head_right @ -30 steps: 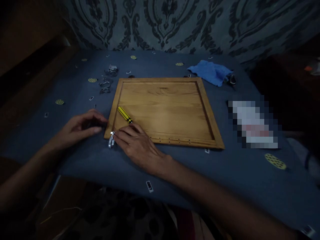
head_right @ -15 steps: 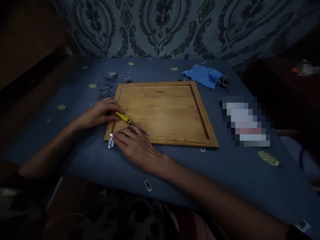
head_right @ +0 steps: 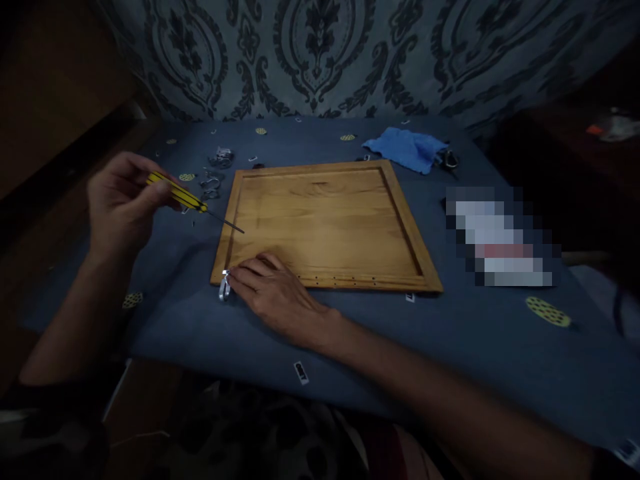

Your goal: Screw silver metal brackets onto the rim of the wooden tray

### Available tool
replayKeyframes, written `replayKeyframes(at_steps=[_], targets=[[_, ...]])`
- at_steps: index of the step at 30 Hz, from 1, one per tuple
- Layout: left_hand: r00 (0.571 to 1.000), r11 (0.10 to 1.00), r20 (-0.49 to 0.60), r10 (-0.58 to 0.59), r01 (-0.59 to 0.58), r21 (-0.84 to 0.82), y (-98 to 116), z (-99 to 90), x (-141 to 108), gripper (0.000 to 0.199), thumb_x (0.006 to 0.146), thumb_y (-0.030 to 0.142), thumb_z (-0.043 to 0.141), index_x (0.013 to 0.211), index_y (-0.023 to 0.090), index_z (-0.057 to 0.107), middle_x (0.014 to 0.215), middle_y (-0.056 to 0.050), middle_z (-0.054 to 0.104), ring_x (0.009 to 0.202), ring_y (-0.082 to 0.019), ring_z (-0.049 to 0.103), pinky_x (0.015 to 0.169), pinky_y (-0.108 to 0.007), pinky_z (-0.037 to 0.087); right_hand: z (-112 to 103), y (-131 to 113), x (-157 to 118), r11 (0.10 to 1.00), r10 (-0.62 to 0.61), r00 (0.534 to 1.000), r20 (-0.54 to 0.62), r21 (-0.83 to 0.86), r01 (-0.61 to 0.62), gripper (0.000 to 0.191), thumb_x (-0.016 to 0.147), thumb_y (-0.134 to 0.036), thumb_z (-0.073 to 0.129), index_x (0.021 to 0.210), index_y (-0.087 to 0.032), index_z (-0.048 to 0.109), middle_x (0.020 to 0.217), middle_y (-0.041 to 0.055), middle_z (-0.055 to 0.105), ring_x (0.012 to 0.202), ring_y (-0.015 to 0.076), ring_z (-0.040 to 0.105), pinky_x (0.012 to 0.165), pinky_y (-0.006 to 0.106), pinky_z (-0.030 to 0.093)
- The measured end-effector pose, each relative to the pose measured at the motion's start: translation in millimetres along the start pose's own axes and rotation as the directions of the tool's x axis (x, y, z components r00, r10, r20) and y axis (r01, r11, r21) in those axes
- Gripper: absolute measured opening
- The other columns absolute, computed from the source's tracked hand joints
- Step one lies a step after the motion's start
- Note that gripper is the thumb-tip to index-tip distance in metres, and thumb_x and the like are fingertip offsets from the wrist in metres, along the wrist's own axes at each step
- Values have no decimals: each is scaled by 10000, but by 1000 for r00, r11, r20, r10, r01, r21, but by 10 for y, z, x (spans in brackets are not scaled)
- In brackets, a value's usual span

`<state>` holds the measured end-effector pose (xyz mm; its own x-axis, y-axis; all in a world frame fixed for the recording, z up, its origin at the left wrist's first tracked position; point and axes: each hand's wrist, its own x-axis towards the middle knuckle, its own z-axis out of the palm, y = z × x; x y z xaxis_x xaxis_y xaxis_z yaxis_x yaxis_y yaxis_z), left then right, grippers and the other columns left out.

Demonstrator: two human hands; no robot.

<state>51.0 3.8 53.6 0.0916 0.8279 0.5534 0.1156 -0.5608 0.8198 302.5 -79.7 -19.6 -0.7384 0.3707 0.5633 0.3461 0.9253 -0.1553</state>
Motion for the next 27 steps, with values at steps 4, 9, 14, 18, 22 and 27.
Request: replayKeyframes(at_steps=[4, 9, 14, 18, 22, 27], targets=[[962, 986, -230, 146, -160, -45, 70, 57, -3, 352, 809, 456, 853, 910, 179, 659, 717, 24, 708, 563, -88, 611, 381, -200, 389, 11, 1, -10, 1000, 12, 1000, 9, 7, -12, 304, 1034, -82, 448, 1266, -69, 644, 1192, 134, 751, 1112, 238, 628, 969, 425, 493], [954, 974, -206, 220, -226, -6, 173, 180, -148, 280, 890, 436, 778, 944, 184, 670, 736, 36, 695, 502, -64, 577, 372, -208, 420, 46, 7, -29, 999, 34, 999, 25, -3, -34, 320, 1034, -87, 451, 1281, -118, 652, 1203, 118, 754, 1109, 232, 633, 981, 440, 491], [973, 983, -143, 182, -185, -5, 236, 291, -265, 244, 902, 411, 768, 948, 188, 678, 675, 44, 652, 478, -59, 561, 351, -197, 411, 36, 6, -17, 1000, 23, 999, 23, -4, -23, 313, 1035, -93, 452, 1275, -91, 653, 1214, 129, 751, 1117, 240, 630, 979, 436, 494], [975, 984, -137, 173, -178, -21, 271, 338, -303, 167, 927, 349, 749, 965, 194, 699, 727, 15, 700, 499, -77, 590, 357, -223, 427, 16, 0, -1, 1000, 22, 999, 27, -4, -22, 302, 1033, -89, 451, 1250, -71, 660, 1198, 127, 756, 1113, 243, 631, 968, 420, 493], [979, 985, -111, 171, -174, -18, 281, 340, -317, 154, 930, 343, 745, 968, 200, 704, 725, 9, 712, 485, -84, 574, 350, -238, 420, -3, -5, 1, 1000, 26, 999, 45, -10, -26, 289, 1028, -91, 470, 1242, -81, 664, 1203, 128, 754, 1104, 245, 631, 962, 422, 493], [978, 982, -102, 181, -186, -42, 259, 319, -315, 142, 921, 314, 757, 969, 188, 713, 735, 7, 730, 484, -78, 574, 342, -228, 417, -10, -10, -7, 999, 34, 997, 64, -6, -34, 297, 1017, -75, 493, 1262, -93, 658, 1237, 135, 742, 1133, 242, 624, 983, 419, 482]])
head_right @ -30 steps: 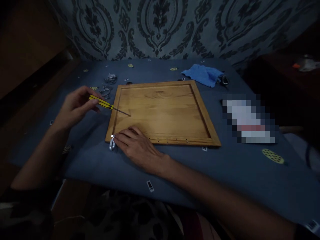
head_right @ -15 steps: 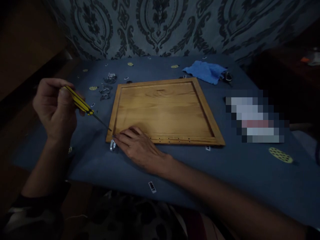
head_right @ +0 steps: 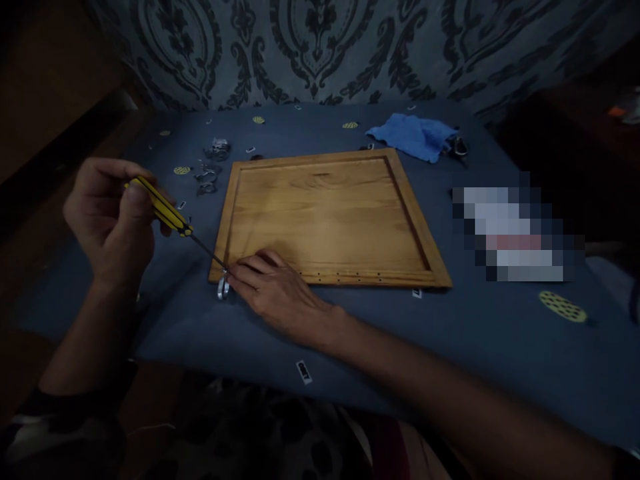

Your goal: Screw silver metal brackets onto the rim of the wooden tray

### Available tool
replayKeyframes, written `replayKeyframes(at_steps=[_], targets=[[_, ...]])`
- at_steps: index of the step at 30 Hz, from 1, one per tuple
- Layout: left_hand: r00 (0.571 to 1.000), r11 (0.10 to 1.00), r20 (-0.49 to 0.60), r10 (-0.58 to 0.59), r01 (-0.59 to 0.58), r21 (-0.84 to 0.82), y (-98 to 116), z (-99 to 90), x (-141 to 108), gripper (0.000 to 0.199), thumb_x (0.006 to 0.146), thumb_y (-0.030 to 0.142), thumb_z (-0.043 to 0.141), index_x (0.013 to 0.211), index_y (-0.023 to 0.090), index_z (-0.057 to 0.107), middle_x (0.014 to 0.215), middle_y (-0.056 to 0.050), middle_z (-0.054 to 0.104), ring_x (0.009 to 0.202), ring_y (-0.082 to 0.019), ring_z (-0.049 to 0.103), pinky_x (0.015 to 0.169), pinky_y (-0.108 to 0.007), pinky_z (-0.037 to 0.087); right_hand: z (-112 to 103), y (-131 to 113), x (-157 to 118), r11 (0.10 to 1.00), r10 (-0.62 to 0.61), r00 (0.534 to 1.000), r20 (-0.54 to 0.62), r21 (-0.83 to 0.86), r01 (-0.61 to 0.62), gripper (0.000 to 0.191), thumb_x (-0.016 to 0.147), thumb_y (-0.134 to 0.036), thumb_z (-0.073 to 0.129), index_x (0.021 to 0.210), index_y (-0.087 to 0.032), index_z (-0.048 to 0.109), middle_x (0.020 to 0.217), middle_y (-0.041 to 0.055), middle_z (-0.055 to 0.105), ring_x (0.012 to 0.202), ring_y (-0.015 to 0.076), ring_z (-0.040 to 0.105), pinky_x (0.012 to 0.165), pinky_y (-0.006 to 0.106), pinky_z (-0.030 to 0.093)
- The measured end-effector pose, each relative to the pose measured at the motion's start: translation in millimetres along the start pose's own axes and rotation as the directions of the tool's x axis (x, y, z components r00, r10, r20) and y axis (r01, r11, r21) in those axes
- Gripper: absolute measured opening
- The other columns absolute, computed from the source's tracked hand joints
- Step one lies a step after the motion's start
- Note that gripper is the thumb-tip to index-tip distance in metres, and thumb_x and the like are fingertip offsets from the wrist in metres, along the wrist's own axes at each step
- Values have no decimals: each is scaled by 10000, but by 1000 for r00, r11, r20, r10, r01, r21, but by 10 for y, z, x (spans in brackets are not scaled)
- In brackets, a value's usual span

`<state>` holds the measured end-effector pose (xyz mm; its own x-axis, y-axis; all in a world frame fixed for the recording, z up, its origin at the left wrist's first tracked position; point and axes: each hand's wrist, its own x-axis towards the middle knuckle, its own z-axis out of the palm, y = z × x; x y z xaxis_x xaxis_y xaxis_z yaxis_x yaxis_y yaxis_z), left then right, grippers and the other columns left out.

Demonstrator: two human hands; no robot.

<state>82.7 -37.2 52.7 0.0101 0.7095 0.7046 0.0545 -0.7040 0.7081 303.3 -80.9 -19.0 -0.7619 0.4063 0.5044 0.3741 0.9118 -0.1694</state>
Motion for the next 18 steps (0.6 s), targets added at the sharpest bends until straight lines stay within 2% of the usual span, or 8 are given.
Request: replayKeyframes(at_steps=[6, 10, 13, 16, 18], targets=[[998, 1000, 55, 0, -1, 14, -19, -22, -2, 162, 931, 333, 746, 974, 181, 709, 723, 35, 701, 467, -47, 563, 362, -191, 421, 37, 9, 4, 1000, -9, 998, -68, 2, 9, 318, 1052, -96, 408, 1235, -68, 666, 1199, 129, 757, 1107, 245, 628, 965, 418, 486], [998, 997, 55, -7, 3, 74, -40, -25, -8, 138, 932, 344, 744, 963, 213, 714, 708, 40, 668, 450, -48, 563, 358, -216, 395, 28, 7, -3, 1000, -8, 998, -55, 4, 8, 331, 1054, -93, 391, 1246, -55, 659, 1200, 131, 755, 1107, 243, 622, 978, 419, 478], [998, 993, 57, 38, -44, 105, -51, -25, -11, 122, 922, 369, 753, 964, 257, 729, 686, 33, 663, 427, -58, 545, 327, -242, 357, 25, 4, -7, 1000, -8, 999, -47, 3, 8, 331, 1059, -102, 390, 1241, -53, 662, 1207, 128, 754, 1109, 239, 620, 978, 407, 475], [997, 990, 70, 15, -25, 142, -39, -33, -15, 91, 936, 376, 736, 984, 298, 729, 717, 37, 684, 450, -62, 562, 350, -247, 382, 34, 4, -5, 1000, 2, 999, -32, -9, -2, 328, 1052, -101, 410, 1251, -93, 670, 1220, 125, 751, 1121, 239, 621, 970, 418, 476], [995, 988, 97, 9, -23, 150, -26, -45, -17, 103, 949, 370, 721, 1006, 284, 722, 748, 37, 705, 469, -63, 575, 368, -250, 401, 39, 6, -3, 1000, 12, 1000, -18, -11, -12, 334, 1047, -96, 413, 1256, -118, 672, 1226, 119, 751, 1122, 239, 623, 972, 431, 479]])
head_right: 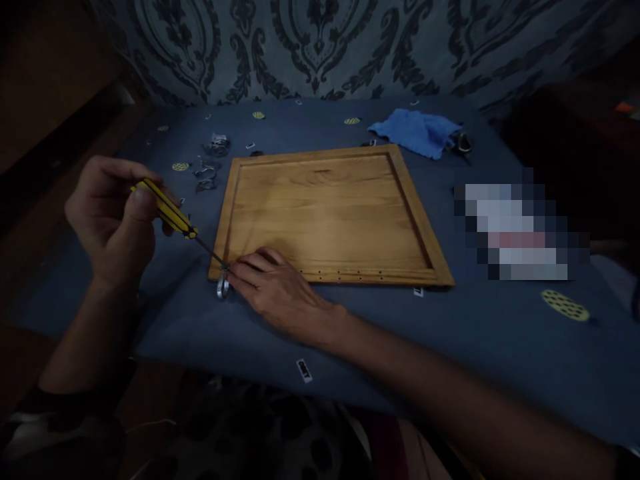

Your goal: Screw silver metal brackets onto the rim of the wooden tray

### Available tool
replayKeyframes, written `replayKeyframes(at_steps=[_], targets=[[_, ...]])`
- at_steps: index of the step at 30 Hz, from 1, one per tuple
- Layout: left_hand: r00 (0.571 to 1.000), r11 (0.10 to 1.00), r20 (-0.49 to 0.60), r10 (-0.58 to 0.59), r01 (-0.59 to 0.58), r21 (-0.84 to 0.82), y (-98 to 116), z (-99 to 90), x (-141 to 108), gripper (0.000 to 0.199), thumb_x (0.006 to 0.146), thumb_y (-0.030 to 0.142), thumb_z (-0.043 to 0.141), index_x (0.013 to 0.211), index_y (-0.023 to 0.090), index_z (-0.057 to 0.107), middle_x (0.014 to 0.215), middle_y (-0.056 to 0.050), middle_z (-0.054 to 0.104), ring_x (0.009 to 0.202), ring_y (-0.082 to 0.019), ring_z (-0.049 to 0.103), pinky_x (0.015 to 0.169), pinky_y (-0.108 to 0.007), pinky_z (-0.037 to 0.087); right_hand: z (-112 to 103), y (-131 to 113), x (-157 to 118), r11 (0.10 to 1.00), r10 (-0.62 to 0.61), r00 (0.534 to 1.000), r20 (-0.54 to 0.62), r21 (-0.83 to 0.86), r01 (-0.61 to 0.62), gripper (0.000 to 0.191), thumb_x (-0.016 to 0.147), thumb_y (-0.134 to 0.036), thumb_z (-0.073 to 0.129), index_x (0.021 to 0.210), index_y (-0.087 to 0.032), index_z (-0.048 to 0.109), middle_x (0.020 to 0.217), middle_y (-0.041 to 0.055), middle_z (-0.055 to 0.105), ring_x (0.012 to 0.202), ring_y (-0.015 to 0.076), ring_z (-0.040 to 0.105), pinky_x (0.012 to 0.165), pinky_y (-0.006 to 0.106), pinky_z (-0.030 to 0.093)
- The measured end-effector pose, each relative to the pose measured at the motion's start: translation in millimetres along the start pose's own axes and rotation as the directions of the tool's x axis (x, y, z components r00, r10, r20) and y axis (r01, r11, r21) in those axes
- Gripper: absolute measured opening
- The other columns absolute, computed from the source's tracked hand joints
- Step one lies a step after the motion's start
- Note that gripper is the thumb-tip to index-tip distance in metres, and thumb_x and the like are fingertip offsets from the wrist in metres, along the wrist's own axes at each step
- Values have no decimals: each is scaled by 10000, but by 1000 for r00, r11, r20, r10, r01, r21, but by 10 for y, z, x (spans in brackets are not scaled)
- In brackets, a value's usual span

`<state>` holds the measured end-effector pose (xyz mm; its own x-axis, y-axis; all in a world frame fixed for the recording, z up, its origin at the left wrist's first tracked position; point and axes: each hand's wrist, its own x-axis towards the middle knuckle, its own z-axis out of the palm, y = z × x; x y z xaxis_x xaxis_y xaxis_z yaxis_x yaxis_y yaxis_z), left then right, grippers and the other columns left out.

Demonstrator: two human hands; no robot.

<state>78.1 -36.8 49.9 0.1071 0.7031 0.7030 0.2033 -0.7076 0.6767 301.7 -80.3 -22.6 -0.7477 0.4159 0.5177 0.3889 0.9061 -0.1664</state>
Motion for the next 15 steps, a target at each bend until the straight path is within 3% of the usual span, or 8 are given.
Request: replayKeyframes(at_steps=[3, 11, 15], targets=[[999, 999, 18, 35, -36, 15, 16, -21, -5, 126, 960, 368, 704, 1031, 265, 719, 772, 28, 725, 472, -72, 576, 366, -270, 382, -4, 3, 4, 1000, 1, 1000, 8, 5, -1, 337, 1044, -91, 405, 1247, -112, 674, 1226, 122, 750, 1116, 243, 626, 973, 435, 486], [999, 994, 43, 29, -33, 102, 72, -33, -12, 127, 963, 382, 685, 1079, 361, 730, 789, 15, 707, 503, -116, 607, 386, -330, 367, -26, 7, 7, 1000, -19, 1000, -4, 14, 19, 329, 1033, -75, 418, 1246, -76, 668, 1219, 134, 749, 1109, 251, 635, 961, 429, 495], [998, 986, 45, 35, -42, 161, 76, -57, -25, 148, 952, 390, 683, 1092, 373, 727, 860, -4, 731, 622, -167, 681, 446, -359, 448, -19, 11, 1, 1000, -19, 1000, 11, 17, 19, 355, 1038, -80, 399, 1276, -112, 661, 1242, 126, 744, 1135, 248, 626, 975, 452, 498]])
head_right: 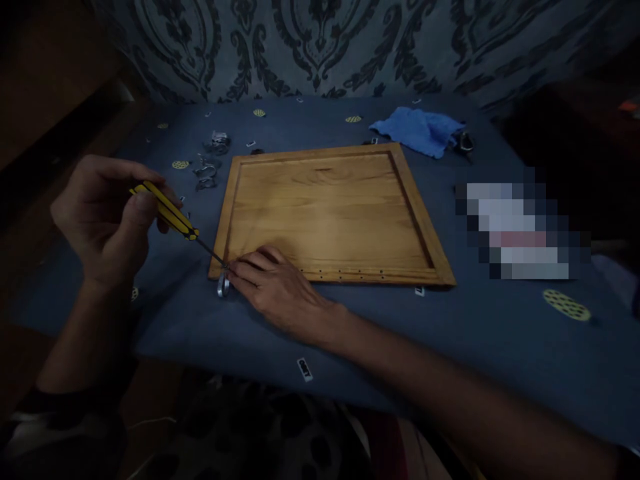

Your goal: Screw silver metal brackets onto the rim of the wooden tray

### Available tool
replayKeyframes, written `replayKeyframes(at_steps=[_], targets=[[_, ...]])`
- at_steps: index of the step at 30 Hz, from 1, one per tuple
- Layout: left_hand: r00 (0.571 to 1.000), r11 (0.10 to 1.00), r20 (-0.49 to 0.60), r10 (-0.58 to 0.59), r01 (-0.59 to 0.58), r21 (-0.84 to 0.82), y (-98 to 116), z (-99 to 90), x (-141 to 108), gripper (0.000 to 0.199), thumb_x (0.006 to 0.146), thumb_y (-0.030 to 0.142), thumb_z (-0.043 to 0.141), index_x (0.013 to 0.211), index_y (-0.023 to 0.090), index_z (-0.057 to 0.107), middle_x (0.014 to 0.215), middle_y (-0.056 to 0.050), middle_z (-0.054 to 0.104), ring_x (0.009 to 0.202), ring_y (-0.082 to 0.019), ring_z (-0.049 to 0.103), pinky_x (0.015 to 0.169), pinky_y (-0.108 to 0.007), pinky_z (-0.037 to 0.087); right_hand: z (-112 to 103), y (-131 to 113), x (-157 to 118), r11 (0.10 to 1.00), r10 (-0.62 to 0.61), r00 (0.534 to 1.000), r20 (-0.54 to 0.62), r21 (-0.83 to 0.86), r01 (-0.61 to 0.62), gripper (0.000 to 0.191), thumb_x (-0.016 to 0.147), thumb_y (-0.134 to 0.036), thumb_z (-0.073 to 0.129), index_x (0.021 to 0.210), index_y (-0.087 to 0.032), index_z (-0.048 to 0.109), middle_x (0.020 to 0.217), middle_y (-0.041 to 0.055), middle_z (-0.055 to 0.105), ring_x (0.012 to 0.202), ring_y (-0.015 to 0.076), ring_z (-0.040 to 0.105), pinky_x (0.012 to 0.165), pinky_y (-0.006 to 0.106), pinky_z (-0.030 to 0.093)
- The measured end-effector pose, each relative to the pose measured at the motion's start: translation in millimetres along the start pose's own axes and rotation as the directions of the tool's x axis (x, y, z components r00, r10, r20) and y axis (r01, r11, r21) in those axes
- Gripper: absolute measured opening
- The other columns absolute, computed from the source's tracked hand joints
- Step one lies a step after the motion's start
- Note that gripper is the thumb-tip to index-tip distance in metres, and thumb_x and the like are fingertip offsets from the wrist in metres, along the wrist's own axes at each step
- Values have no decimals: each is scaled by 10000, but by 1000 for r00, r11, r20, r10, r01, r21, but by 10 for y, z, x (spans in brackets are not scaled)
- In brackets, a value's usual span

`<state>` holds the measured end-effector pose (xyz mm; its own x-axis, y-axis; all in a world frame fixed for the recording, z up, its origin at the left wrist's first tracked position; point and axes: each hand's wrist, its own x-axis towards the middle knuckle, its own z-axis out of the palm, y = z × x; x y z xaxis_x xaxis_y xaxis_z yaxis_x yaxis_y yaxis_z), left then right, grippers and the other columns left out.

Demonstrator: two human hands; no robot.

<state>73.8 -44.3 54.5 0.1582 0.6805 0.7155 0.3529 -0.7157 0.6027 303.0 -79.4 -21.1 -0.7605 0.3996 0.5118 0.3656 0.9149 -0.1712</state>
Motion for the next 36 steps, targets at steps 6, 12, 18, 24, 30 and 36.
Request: replayKeyframes(at_steps=[6, 12, 18, 24, 30, 36], targets=[[998, 991, -17, 60, -58, 120, -51, -24, -10, 223, 896, 418, 755, 1114, 381, 730, 968, -22, 717, 832, -197, 722, 490, -339, 542, 4, -4, -4, 1000, -7, 1000, -28, 10, 8, 321, 1040, -84, 425, 1267, -59, 651, 1213, 142, 748, 1123, 259, 617, 972, 437, 496], [981, 974, -76, 177, -163, 159, 0, 50, 22, 296, 809, 344, 865, 1081, 313, 752, 904, 11, 682, 745, -119, 629, 444, -237, 500, 7, -4, -5, 1000, 12, 1000, -7, 13, -11, 339, 1050, -96, 410, 1290, -99, 650, 1240, 135, 743, 1145, 253, 622, 976, 451, 497], [993, 996, -106, 56, -48, 77, -25, 68, -9, 325, 832, 341, 849, 1123, 305, 710, 1037, -1, 695, 925, -185, 711, 501, -300, 545, -9, -1, 5, 1000, -1, 1000, -6, 9, 1, 331, 1054, -99, 402, 1260, -74, 659, 1228, 135, 747, 1130, 253, 623, 968, 439, 497], [996, 994, -57, -67, 62, -89, -56, 78, -13, 276, 868, 332, 818, 1094, 263, 675, 965, 6, 717, 890, -200, 746, 566, -328, 600, 4, 8, -2, 1000, -9, 999, -47, 3, 9, 304, 1050, -110, 442, 1244, -51, 668, 1218, 133, 751, 1109, 254, 624, 983, 420, 475], [998, 1000, -64, 26, -26, -2, -67, 54, -10, 376, 814, 395, 864, 1119, 258, 692, 1006, 20, 699, 863, -154, 695, 529, -287, 543, 6, 6, 7, 1000, -6, 1000, -22, 0, 6, 326, 1068, -140, 408, 1237, -60, 675, 1203, 127, 757, 1102, 253, 631, 975, 428, 491], [993, 996, -74, 88, -85, 41, -85, 57, 8, 350, 822, 331, 866, 1111, 219, 703, 945, 35, 661, 715, -74, 624, 503, -247, 505, 5, 6, 0, 1000, 15, 1000, 2, 5, -15, 324, 1068, -138, 414, 1273, -113, 663, 1232, 120, 748, 1137, 243, 633, 984, 451, 503]])
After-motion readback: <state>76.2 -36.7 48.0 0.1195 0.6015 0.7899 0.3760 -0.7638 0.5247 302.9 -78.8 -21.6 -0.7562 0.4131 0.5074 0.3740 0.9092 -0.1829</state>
